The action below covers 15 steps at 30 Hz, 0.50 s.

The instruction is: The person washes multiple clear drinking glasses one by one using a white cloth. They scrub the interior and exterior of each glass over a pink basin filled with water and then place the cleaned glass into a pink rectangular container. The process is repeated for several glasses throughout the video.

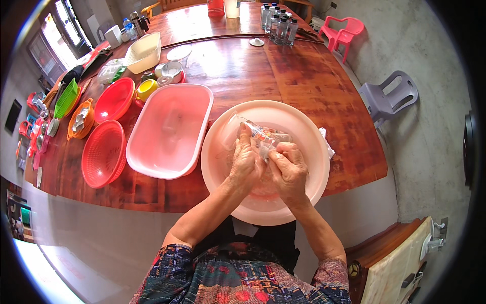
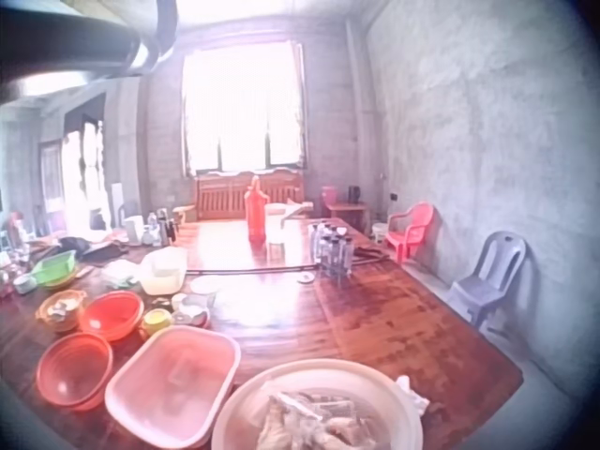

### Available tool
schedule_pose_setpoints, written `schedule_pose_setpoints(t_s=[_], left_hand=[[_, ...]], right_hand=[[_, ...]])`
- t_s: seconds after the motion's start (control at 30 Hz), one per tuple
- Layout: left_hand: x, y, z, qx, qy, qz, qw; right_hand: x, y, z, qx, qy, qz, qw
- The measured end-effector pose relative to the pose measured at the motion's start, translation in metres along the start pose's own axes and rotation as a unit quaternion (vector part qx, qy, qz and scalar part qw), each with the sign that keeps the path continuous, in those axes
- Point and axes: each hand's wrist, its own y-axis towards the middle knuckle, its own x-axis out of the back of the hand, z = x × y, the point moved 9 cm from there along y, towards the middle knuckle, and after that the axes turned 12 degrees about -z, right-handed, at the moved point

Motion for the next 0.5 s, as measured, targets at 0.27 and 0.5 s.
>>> schedule_pose_setpoints(t_s=[0.27, 0.5], left_hand=[[-0.005, -0.008, 0.008, 0.02, -0.026, 0.004, 0.999], [0.007, -0.004, -0.008, -0.048, 0.049, -0.019, 0.997]], right_hand=[[-0.008, 0.007, -0.015, 0.042, -0.136, 0.028, 0.989], [-0.02, -0.034, -0.054, -0.351, 0.232, 0.091, 0.903]])
